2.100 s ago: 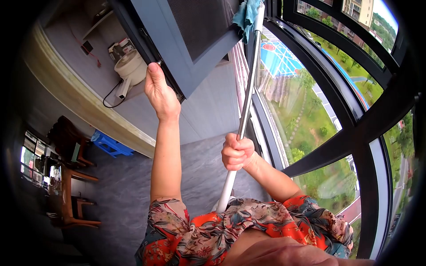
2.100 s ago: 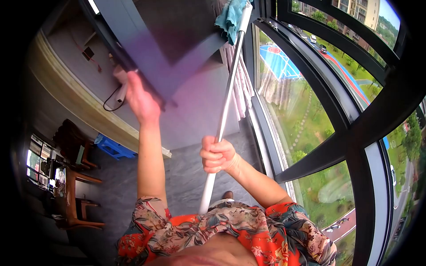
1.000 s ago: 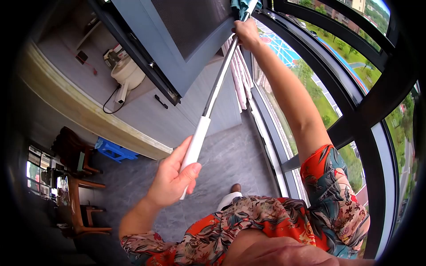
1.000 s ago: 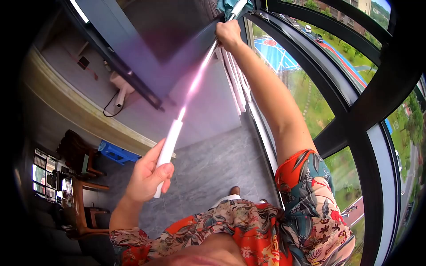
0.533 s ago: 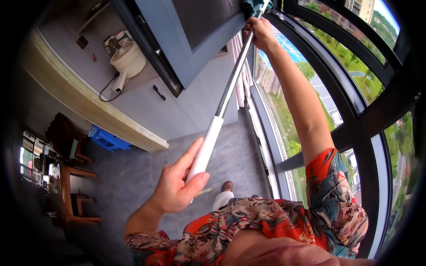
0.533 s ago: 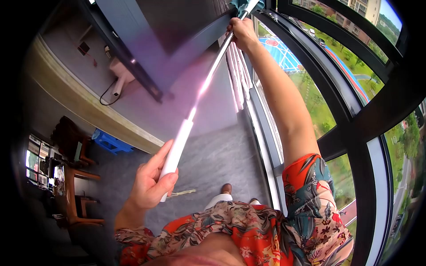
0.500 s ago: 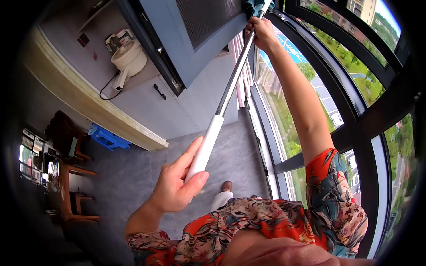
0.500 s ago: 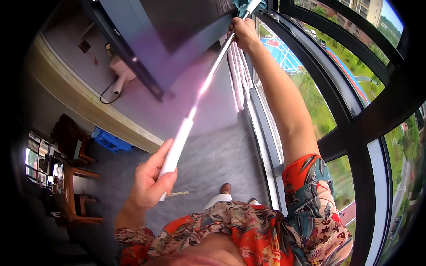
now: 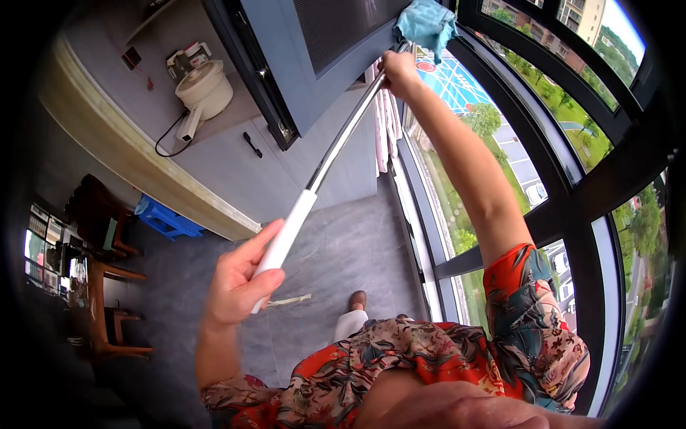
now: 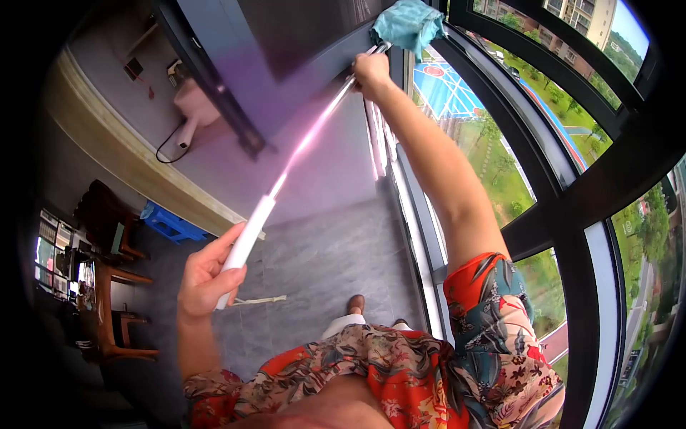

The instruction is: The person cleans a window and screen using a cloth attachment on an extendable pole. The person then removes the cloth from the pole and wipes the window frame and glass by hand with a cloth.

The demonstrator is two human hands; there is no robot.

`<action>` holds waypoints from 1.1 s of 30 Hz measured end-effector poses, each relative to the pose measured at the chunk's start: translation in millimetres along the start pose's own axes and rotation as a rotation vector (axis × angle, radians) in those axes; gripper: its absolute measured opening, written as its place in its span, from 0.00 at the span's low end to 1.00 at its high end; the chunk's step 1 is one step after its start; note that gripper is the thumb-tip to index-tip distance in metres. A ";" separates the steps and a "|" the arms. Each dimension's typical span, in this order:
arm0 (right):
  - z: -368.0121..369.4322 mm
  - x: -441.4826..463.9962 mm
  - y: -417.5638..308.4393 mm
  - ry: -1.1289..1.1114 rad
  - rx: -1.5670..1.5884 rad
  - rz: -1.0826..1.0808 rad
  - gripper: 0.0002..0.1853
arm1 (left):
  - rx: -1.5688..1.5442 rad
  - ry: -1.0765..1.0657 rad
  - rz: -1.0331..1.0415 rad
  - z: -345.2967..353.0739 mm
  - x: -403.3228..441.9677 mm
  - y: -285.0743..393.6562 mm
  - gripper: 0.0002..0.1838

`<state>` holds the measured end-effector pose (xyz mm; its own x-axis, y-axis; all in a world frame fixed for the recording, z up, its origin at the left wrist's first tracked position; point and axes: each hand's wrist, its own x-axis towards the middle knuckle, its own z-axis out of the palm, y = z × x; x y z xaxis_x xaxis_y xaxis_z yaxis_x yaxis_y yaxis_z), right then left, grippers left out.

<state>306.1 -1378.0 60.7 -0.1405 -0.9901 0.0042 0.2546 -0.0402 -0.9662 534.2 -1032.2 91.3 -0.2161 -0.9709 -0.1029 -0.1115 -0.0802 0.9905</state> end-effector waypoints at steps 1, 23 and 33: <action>4.0 -1.8 8.2 0.023 -0.036 -0.013 0.07 | -0.017 0.013 0.004 -5.7 -6.1 -3.2 0.31; -16.7 -38.6 -23.1 -0.113 -0.074 -0.115 0.11 | -0.830 -0.281 -0.004 -60.6 -18.0 -76.3 0.34; 10.7 -54.0 -30.0 -0.046 -0.022 -0.099 0.11 | -0.884 -0.364 0.033 -83.3 -38.4 -69.7 0.31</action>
<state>316.3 -1324.7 92.2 -0.1199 -0.9866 0.1110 0.2202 -0.1354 -0.9660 631.1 -1008.1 33.8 -0.5109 -0.8581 0.0514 0.6405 -0.3400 0.6886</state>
